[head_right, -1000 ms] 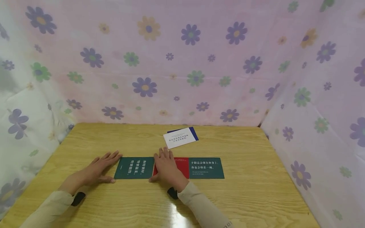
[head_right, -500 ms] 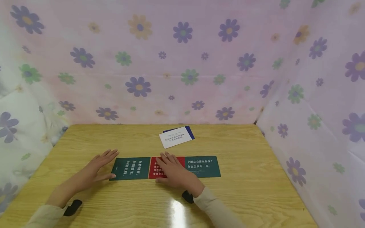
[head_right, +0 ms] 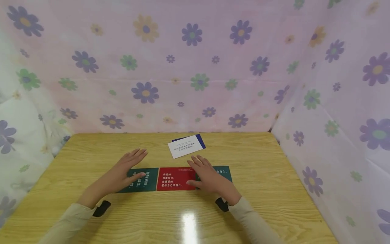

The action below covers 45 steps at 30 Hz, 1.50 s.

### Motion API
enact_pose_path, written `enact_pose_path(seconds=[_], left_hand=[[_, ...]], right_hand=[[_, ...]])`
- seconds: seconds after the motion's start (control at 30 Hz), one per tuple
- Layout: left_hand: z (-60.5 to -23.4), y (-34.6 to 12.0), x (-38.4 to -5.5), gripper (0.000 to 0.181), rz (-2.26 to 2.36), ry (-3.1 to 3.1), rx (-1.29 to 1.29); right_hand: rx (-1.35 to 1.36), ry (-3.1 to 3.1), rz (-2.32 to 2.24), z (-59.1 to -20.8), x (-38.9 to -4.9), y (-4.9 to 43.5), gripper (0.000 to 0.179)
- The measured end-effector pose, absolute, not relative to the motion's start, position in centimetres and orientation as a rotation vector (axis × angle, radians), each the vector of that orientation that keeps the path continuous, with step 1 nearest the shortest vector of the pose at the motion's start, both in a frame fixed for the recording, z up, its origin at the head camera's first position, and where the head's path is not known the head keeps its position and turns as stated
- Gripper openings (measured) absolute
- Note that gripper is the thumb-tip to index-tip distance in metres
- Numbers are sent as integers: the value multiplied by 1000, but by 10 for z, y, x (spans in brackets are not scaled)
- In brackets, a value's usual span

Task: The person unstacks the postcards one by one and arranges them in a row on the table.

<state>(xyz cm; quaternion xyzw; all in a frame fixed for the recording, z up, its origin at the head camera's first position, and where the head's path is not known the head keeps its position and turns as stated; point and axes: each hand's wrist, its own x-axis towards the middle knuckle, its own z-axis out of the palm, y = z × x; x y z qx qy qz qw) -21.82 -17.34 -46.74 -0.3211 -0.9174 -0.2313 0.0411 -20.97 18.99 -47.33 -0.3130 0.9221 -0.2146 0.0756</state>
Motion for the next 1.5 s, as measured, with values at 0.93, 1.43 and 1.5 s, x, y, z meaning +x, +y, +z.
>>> enact_pose_path(seconds=[0.93, 1.43, 1.5], left_hand=[[-496, -74, -319, 79, -483, -3206, -753], [-486, -90, -332, 91, -575, -3251, -784], [-487, -90, -337, 94, -533, -3261, -805]], right_hand=[[-634, 2747, -644, -485, -295, 210, 78], [-754, 2777, -659, -482, -309, 215, 68], [-754, 2779, -627, -483, -318, 216, 70]])
